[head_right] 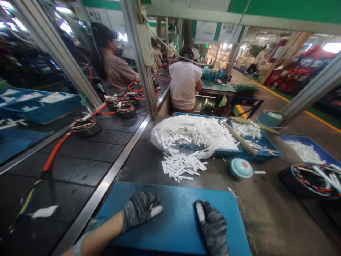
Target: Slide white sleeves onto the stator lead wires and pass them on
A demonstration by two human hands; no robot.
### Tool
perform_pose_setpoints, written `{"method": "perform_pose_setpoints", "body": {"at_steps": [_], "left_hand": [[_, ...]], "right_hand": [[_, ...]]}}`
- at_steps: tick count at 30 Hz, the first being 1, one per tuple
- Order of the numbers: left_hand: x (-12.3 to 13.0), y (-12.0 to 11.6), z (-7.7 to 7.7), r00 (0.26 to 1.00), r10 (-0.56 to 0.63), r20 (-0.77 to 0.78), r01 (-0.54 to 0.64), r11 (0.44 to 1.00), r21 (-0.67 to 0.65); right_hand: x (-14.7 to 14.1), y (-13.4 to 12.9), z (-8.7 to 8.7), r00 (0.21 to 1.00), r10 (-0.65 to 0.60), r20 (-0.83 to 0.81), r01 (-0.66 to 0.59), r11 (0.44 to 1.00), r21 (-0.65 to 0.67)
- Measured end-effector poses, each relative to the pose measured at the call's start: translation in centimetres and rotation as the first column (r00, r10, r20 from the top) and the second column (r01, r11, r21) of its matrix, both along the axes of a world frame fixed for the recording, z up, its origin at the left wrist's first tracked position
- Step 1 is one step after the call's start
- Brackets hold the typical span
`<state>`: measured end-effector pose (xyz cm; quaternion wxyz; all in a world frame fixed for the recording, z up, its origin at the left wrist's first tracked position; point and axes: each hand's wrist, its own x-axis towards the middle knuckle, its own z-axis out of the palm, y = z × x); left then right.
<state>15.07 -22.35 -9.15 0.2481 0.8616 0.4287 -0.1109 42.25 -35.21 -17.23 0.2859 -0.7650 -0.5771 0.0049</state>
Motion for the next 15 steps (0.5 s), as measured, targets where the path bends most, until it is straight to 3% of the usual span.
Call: {"method": "perform_pose_setpoints", "body": {"at_steps": [4,15], "left_hand": [[0.0,0.0,-0.1,1.0,-0.007,0.005,0.007,1.0,0.01],[0.2,0.1,0.1,1.0,-0.011,-0.016,0.011,1.0,0.01]], "right_hand": [[0.1,0.0,0.2,0.999,0.044,0.031,-0.045,0.998,0.037],[0.0,0.3,1.3,0.998,0.011,-0.058,-0.01,1.0,0.025]]}}
